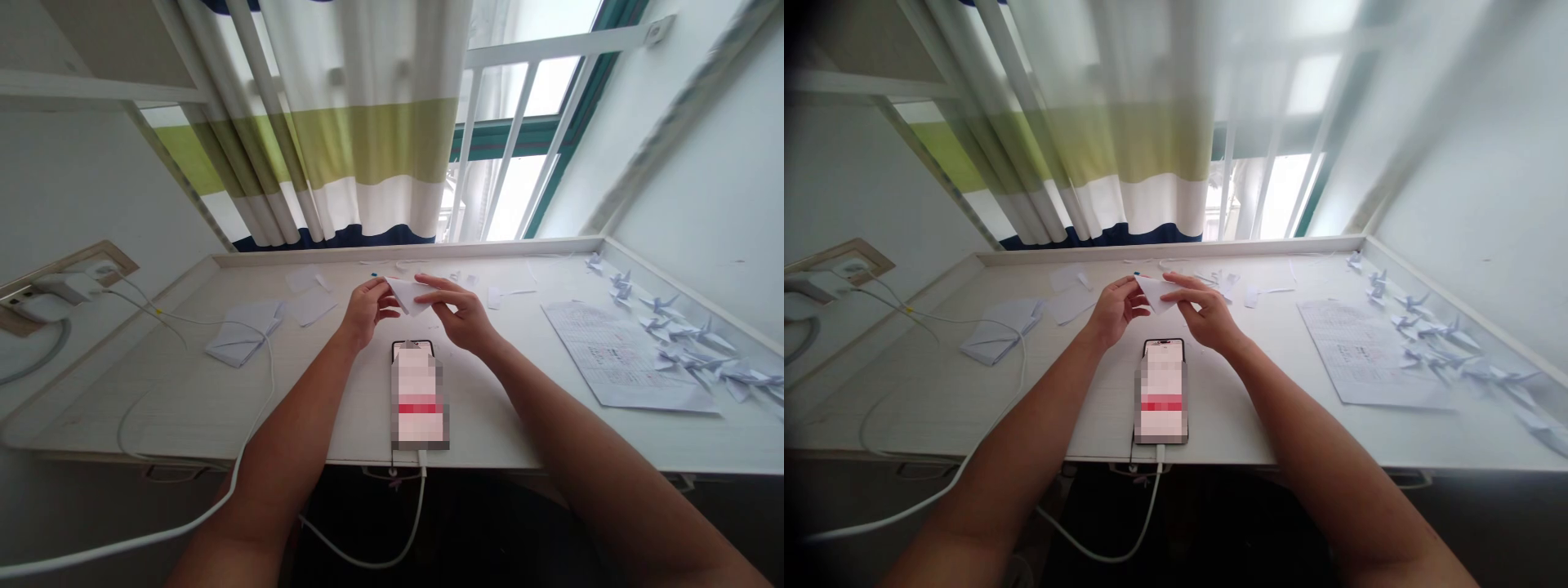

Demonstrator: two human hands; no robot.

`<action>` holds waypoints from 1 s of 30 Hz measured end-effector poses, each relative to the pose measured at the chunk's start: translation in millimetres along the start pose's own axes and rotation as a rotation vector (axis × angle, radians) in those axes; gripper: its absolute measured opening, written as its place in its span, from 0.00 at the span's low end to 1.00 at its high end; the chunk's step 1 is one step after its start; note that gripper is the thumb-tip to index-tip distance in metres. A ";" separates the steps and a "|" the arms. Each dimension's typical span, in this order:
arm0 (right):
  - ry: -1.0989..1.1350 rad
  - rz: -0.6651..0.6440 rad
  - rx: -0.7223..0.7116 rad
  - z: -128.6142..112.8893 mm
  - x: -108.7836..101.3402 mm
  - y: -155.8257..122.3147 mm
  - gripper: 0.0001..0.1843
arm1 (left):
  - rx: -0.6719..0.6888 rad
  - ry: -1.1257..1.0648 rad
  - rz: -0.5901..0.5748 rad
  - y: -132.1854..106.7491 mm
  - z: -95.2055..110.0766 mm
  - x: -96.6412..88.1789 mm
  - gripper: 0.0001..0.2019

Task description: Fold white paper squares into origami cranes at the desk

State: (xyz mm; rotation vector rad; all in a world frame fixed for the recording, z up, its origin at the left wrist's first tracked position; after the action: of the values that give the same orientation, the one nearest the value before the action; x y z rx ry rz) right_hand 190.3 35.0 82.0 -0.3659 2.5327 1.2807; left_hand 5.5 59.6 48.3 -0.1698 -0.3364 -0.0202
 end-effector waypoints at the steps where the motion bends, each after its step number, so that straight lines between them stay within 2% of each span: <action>1: -0.009 0.010 0.005 0.4 -0.5 0.0 0.18 | 0.007 -0.009 0.006 -0.3 1.2 -0.2 0.15; 7: -0.046 0.002 0.030 5.6 0.3 -0.2 0.18 | 0.047 -0.054 -0.036 -0.2 0.8 6.9 0.22; 12: -0.040 -0.033 0.040 8.1 2.3 -1.5 0.17 | 0.184 0.053 0.009 0.3 2.4 8.1 0.14; 16: 0.013 -0.108 0.048 3.4 4.3 -1.3 0.17 | 0.202 0.059 0.022 0.6 2.8 6.3 0.14; 20: 0.113 -0.021 0.156 7.8 -0.6 -0.3 0.07 | 0.220 0.112 -0.011 -2.7 3.5 9.5 0.17; 21: 0.134 0.008 0.201 11.8 -1.4 -0.7 0.08 | 0.220 0.119 -0.032 -3.7 3.2 11.4 0.18; 25: 0.187 0.035 0.329 28.3 1.2 -3.1 0.19 | 0.214 0.097 -0.057 -6.1 2.8 15.1 0.16; 30: 0.278 0.080 0.370 33.6 2.0 -3.6 0.21 | 0.214 0.114 -0.012 -6.4 5.4 13.6 0.17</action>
State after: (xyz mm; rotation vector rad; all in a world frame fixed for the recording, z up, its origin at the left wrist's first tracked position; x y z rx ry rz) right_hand 194.2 60.0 59.6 -0.3838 2.9698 0.8010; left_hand 16.2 54.4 58.9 0.0454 -0.2238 -0.0056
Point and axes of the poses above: each hand's wrist, its own y-axis towards the middle knuckle, its own x-axis out of the palm, z = x × y, the point moved 6 cm from there along y, towards the middle knuckle, and after that the axes turned 10 degrees about -x, right-handed, at the moved point
